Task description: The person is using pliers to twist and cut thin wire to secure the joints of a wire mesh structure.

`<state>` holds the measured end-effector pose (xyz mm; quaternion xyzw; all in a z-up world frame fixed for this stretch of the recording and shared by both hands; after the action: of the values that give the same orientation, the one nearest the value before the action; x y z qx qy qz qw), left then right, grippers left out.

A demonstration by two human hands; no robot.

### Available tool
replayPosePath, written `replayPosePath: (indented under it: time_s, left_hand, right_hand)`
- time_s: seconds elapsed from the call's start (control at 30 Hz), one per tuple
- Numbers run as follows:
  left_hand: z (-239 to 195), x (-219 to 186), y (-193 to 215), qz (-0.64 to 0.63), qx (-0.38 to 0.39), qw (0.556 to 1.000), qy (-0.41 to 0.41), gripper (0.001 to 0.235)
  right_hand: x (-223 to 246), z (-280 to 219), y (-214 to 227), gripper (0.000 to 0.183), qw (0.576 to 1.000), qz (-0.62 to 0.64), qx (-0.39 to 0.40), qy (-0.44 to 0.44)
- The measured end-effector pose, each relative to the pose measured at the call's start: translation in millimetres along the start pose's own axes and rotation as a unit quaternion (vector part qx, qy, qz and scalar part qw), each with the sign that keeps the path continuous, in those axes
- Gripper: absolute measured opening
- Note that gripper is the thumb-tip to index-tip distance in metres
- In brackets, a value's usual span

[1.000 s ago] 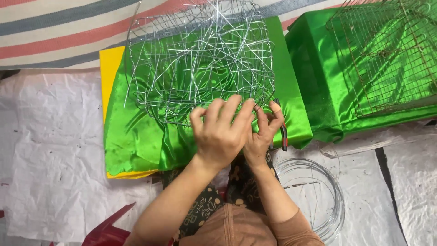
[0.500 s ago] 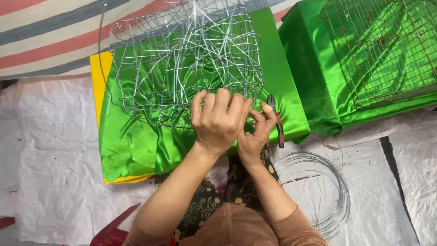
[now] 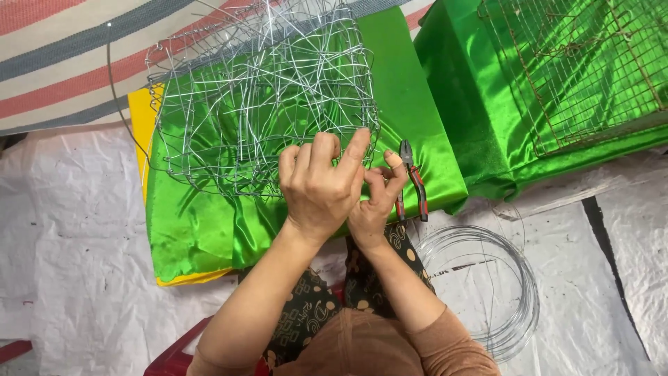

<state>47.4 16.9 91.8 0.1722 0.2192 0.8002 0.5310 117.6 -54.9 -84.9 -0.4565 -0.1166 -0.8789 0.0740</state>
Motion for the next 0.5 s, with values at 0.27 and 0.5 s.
replayPosePath:
  time_s: [0.27,0.5]
  left_hand:
    - [-0.2,4.3,-4.5,0.017,0.021,1.000,0.005,0.017]
    - [-4.8,4.2,-8.2,0.030,0.012,0.999,0.009,0.012]
  right_hand:
    - [17.7,6.3,-0.6,0.013,1.000,-0.024,0.010,0.014]
    - [29.5,25.4,19.0,0.029,1.000,0.027,-0.002,0.004]
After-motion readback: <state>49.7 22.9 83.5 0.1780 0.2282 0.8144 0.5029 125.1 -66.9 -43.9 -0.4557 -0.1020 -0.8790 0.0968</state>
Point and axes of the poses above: each hand's wrist, its own z-axis towards the middle knuckle, its own y-axis out of the back of the hand, x = y × z, the point moved 10 cm from there along z, towards the middle knuckle, and after that the axes turned 2 degrees about -x, right-handed, at the moved point
